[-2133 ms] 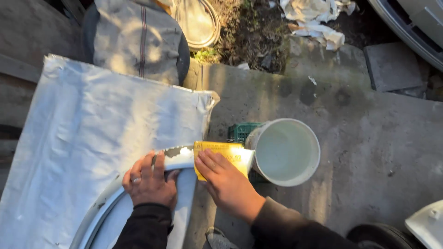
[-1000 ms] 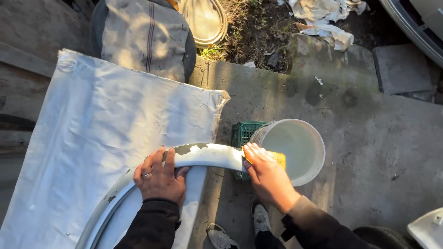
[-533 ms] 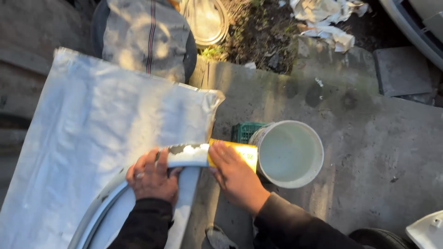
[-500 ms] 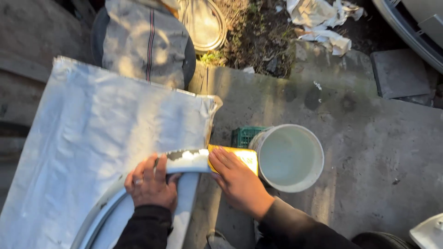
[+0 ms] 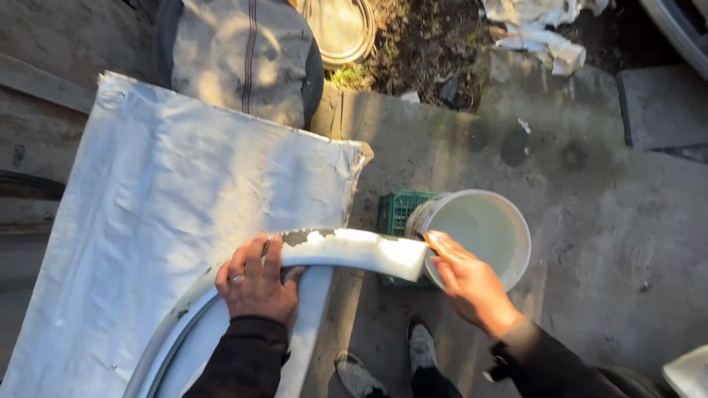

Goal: The person moves a bucket of water and then uses a yellow sanding block to sand a curved white car part resting on a white sheet. They repeatedly dip the sanding block into the water and continue sanding the surface.

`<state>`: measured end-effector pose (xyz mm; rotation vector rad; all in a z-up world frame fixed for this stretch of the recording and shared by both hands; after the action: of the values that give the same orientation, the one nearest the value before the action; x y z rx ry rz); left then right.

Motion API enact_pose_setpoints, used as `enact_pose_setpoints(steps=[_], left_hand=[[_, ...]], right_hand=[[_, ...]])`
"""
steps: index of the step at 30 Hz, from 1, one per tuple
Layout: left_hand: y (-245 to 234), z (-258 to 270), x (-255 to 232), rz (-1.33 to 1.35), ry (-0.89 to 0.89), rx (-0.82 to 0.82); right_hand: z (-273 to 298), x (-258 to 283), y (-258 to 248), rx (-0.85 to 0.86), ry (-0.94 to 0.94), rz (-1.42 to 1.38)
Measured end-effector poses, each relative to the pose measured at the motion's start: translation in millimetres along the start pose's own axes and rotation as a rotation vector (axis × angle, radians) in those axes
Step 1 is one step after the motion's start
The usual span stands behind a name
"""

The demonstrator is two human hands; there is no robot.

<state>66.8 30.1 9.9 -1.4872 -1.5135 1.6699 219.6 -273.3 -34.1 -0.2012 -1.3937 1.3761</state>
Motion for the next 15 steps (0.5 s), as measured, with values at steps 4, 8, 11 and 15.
enact_pose_setpoints(steps=[4, 8, 11, 15], left_hand=[[0, 5, 5, -0.004, -0.013, 0.041], [-2, 7, 4, -0.011, -0.031, 0.068], [0, 3, 4, 0.01, -0.025, 0.042], [2, 5, 8, -0.043, -0.059, 0.08]], right_hand=[[-1, -42, -27, -0.02, 0.097, 0.008], [11, -70, -34, -0.178, 0.281, -0.188], [23, -96, -39, -0.295, 0.379, -0.119], [18, -100, -26, -0.422, 0.069, 0.325]])
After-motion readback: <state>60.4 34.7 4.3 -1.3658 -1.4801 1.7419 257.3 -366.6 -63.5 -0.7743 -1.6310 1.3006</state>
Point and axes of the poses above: each hand's wrist, its own z-axis away from the middle knuckle, its own y-axis out of the palm, x = y × z, the point moved 7 cm from there along -z, towards the middle knuckle, and after that the axes turned 15 degrees about z, right-handed, at the moved point
